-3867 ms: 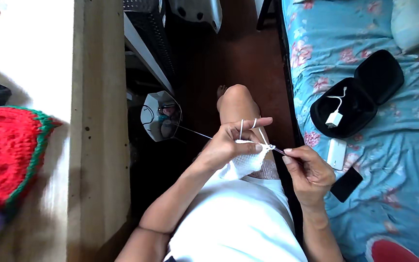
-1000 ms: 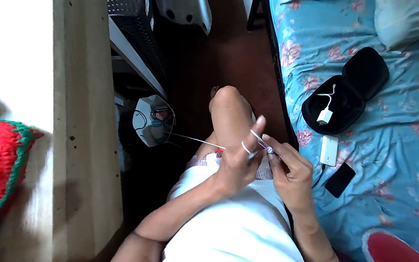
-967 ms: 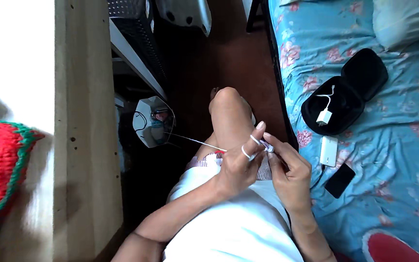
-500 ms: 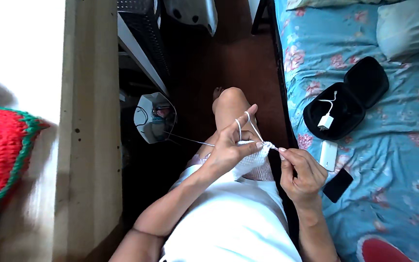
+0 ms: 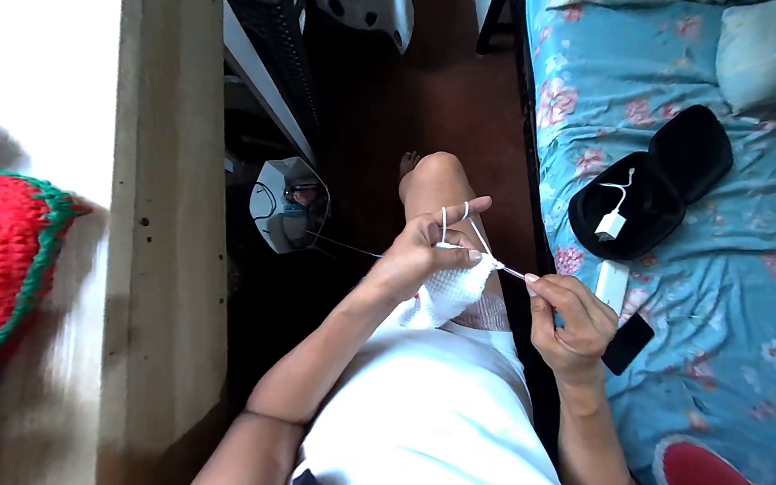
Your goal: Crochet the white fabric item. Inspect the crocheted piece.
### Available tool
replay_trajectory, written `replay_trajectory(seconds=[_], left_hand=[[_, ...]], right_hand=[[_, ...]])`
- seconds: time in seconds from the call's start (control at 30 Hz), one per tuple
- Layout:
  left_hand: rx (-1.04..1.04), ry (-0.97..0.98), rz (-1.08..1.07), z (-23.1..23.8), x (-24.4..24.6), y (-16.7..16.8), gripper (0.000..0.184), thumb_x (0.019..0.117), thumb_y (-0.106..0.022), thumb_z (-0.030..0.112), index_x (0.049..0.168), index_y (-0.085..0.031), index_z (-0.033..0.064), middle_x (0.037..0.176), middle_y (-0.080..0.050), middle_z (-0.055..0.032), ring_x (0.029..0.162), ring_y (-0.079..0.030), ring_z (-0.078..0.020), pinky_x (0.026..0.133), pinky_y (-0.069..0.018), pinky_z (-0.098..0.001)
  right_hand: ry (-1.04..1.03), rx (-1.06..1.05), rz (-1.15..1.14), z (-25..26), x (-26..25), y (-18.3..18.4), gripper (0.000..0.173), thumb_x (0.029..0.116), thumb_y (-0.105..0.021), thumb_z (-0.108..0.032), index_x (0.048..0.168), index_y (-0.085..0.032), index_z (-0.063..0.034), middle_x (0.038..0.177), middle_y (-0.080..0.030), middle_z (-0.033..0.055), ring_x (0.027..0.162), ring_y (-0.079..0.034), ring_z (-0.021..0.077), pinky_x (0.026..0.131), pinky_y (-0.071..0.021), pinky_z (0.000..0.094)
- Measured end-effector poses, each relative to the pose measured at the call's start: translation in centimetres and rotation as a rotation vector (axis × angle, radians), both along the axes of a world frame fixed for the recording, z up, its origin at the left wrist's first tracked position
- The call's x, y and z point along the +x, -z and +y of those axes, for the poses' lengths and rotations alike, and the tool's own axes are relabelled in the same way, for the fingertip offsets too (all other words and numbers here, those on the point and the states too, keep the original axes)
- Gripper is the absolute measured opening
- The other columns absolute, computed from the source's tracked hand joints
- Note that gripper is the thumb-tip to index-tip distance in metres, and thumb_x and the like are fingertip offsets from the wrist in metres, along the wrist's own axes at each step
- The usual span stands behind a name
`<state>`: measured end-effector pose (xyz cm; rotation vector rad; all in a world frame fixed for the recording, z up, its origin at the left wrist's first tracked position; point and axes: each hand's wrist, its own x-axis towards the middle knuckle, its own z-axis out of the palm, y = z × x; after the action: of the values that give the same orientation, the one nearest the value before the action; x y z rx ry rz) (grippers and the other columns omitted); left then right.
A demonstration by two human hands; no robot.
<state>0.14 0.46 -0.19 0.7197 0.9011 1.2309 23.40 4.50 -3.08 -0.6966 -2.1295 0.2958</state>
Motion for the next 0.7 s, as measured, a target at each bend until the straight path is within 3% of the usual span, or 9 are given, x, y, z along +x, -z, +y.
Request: replay_trajectory(seconds=[0.1, 0.2, 0.3, 0.37, 0.43, 0.53, 0.63, 0.7], left_hand=[[0.102, -0.002, 0.156, -0.1, 0.6, 0.2, 0.070, 0.0866, -0.064, -0.012, 0.152, -0.046, 0.0061, 0.075, -0.071, -0.0060, 0.062, -0.064, -0.0067, 0.061, -0.0552, -0.0194], [0.279, -0.067, 0.320, -0.4, 2.6, 0.6, 0.070, 0.0842, -0.066, -0.011, 0.150, -0.046, -0.0005, 0.084, -0.072, -0.0013, 0.072, -0.066, -0.0028, 0.071, -0.0574, -0.0204], [0.371, -0.103, 0.333, -0.6, 3.9, 1.5, 0.062, 0.0875, -0.065, -0.010, 0.147, -0.048, -0.0055, 0.109, -0.072, -0.0078, 0.089, -0.068, -0.0040, 0.084, -0.0586, -0.0236], [0.287, -0.114, 0.234, -0.4, 3.6, 1.6, 0.062, 0.0860, -0.065, -0.010, 0.146, -0.051, -0.0022, 0.094, -0.073, -0.0026, 0.080, -0.067, -0.0035, 0.077, -0.0577, -0.0220], [0.163, -0.100, 0.079, -0.2, 2.9, 1.4, 0.061, 0.0855, -0.064, -0.011, 0.144, -0.055, 0.0014, 0.083, -0.072, -0.0023, 0.073, -0.067, -0.0057, 0.071, -0.0572, -0.0223], [0.067, -0.109, -0.023, -0.2, 2.4, 1.2, 0.054, 0.0867, -0.061, -0.012, 0.139, -0.059, 0.0015, 0.087, -0.073, -0.0058, 0.074, -0.068, -0.0085, 0.069, -0.0576, -0.0232], [0.038, -0.127, 0.003, -0.2, 2.3, 0.9, 0.054, 0.0865, -0.062, -0.013, 0.139, -0.060, 0.0017, 0.085, -0.073, -0.0076, 0.071, -0.068, -0.0093, 0.068, -0.0581, -0.0235], [0.034, -0.128, 0.007, -0.2, 2.3, 0.8, 0.054, 0.0870, -0.063, -0.013, 0.139, -0.060, 0.0011, 0.084, -0.073, -0.0090, 0.070, -0.068, -0.0098, 0.067, -0.0583, -0.0241]], right_hand=[[-0.084, -0.230, 0.124, -0.1, -0.3, -0.2, 0.014, 0.1017, -0.060, -0.008, 0.102, -0.070, 0.0013, 0.089, -0.069, 0.0089, 0.082, -0.064, 0.0021, 0.074, -0.0526, 0.0117], [-0.141, -0.546, 0.270, -0.4, -1.1, -0.9, 0.023, 0.0997, -0.063, -0.009, 0.121, -0.070, -0.0055, 0.098, -0.071, -0.0026, 0.087, -0.065, -0.0040, 0.079, -0.0558, 0.0133], [-0.170, -0.888, 0.492, -0.3, -1.6, -1.7, 0.029, 0.0960, -0.063, -0.003, 0.122, -0.074, -0.0107, 0.098, -0.074, -0.0052, 0.073, -0.061, -0.0038, 0.064, -0.0508, 0.0132], [-0.176, -1.024, 0.608, -0.1, -1.6, -1.7, 0.026, 0.0950, -0.064, -0.002, 0.116, -0.077, -0.0091, 0.098, -0.076, -0.0019, 0.068, -0.060, -0.0031, 0.057, -0.0474, 0.0130], [-0.189, -1.001, 0.588, 0.0, -1.3, -1.4, 0.024, 0.0957, -0.064, -0.003, 0.115, -0.077, -0.0092, 0.099, -0.075, -0.0023, 0.071, -0.061, -0.0029, 0.061, -0.0487, 0.0132], [-0.180, -0.717, 0.335, 0.4, -0.3, -0.8, 0.024, 0.0998, -0.062, -0.008, 0.119, -0.076, -0.0108, 0.099, -0.072, -0.0037, 0.083, -0.062, -0.0034, 0.076, -0.0526, 0.0129], [-0.109, -0.451, 0.059, 0.8, 0.6, -1.0, 0.028, 0.1020, -0.055, -0.008, 0.119, -0.077, -0.0117, 0.082, -0.061, 0.0012, 0.075, -0.055, -0.0011, 0.070, -0.0459, 0.0122], [-0.077, -0.349, -0.038, 1.0, 1.0, -1.2, 0.032, 0.1015, -0.052, -0.007, 0.117, -0.079, -0.0135, 0.077, -0.060, 0.0038, 0.070, -0.053, 0.0036, 0.066, -0.0440, 0.0168]])
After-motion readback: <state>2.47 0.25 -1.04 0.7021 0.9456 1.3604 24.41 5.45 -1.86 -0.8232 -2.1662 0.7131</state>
